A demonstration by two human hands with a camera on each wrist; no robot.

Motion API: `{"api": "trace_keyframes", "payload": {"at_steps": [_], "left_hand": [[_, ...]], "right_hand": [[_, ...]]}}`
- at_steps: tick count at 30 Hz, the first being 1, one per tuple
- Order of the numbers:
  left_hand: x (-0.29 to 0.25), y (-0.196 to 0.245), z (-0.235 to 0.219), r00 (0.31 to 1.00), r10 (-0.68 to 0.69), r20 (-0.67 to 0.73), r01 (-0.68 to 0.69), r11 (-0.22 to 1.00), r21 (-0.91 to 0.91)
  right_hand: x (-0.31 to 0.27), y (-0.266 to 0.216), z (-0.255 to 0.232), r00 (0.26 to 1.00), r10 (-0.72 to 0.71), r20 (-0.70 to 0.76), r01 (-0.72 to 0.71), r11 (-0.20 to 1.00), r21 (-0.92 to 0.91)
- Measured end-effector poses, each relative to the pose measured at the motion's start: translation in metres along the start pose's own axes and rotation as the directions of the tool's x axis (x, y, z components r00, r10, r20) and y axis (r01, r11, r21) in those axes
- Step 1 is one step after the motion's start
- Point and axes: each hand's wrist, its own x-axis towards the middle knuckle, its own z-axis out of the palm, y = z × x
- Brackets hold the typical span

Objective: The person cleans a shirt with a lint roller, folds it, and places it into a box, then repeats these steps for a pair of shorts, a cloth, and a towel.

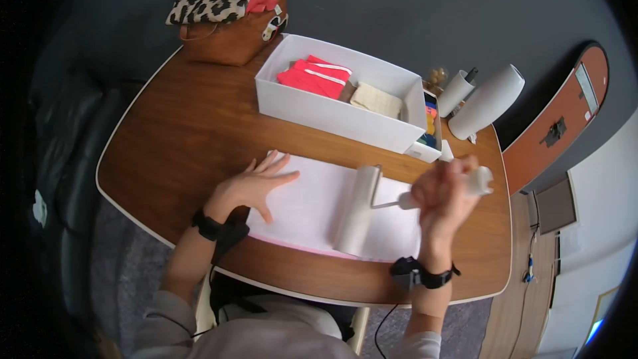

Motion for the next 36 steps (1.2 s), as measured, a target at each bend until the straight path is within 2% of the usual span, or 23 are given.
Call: {"api": "trace_keyframes", "payload": {"at_steps": [3, 11, 14, 17, 20, 23, 26, 28, 29, 32, 36], "left_hand": [[0.0, 0.0, 0.001, 1.0, -0.004, 0.001, 0.004, 1.0, 0.004], [-0.001, -0.001, 0.001, 1.0, 0.011, -0.023, -0.01, 1.0, 0.014], [0.002, -0.009, -0.005, 0.999, 0.036, -0.007, -0.036, 0.999, -0.034], [-0.003, -0.025, -0.005, 0.99, -0.019, -0.136, 0.023, 0.999, 0.028], [-0.007, -0.031, -0.007, 0.988, -0.128, -0.082, 0.128, 0.992, -0.007], [-0.005, -0.035, -0.004, 0.99, -0.11, -0.086, 0.108, 0.994, -0.018], [-0.008, -0.029, -0.007, 0.976, -0.192, -0.1, 0.188, 0.981, -0.046], [-0.011, -0.022, -0.009, 0.957, -0.256, -0.138, 0.26, 0.965, 0.018], [-0.012, -0.021, -0.009, 0.945, -0.285, -0.158, 0.296, 0.954, 0.049], [-0.006, -0.032, -0.002, 0.951, -0.274, -0.143, 0.286, 0.955, 0.073], [-0.006, -0.035, -0.003, 0.951, -0.282, -0.124, 0.29, 0.956, 0.047]], "right_hand": [[-0.003, 0.023, 0.026, 0.996, 0.079, 0.033, -0.078, 0.996, -0.047], [-0.008, 0.036, 0.035, 0.989, 0.087, 0.116, -0.099, 0.989, 0.106], [-0.007, 0.038, 0.044, 0.985, 0.1, 0.138, -0.117, 0.986, 0.119], [-0.01, 0.039, 0.054, 0.984, 0.106, 0.145, -0.122, 0.986, 0.11], [-0.01, 0.043, 0.062, 0.98, 0.114, 0.164, -0.137, 0.981, 0.135], [-0.012, 0.046, 0.073, 0.976, 0.115, 0.183, -0.144, 0.978, 0.154], [-0.015, 0.053, 0.081, 0.975, 0.108, 0.197, -0.144, 0.973, 0.179], [-0.017, 0.059, 0.087, 0.974, 0.097, 0.204, -0.141, 0.968, 0.209], [-0.019, 0.061, 0.092, 0.976, 0.099, 0.195, -0.119, 0.988, 0.095], [-0.022, 0.072, 0.09, 0.972, 0.101, 0.214, -0.157, 0.951, 0.266], [-0.022, 0.081, 0.078, 0.971, 0.101, 0.218, -0.164, 0.942, 0.294]]}}
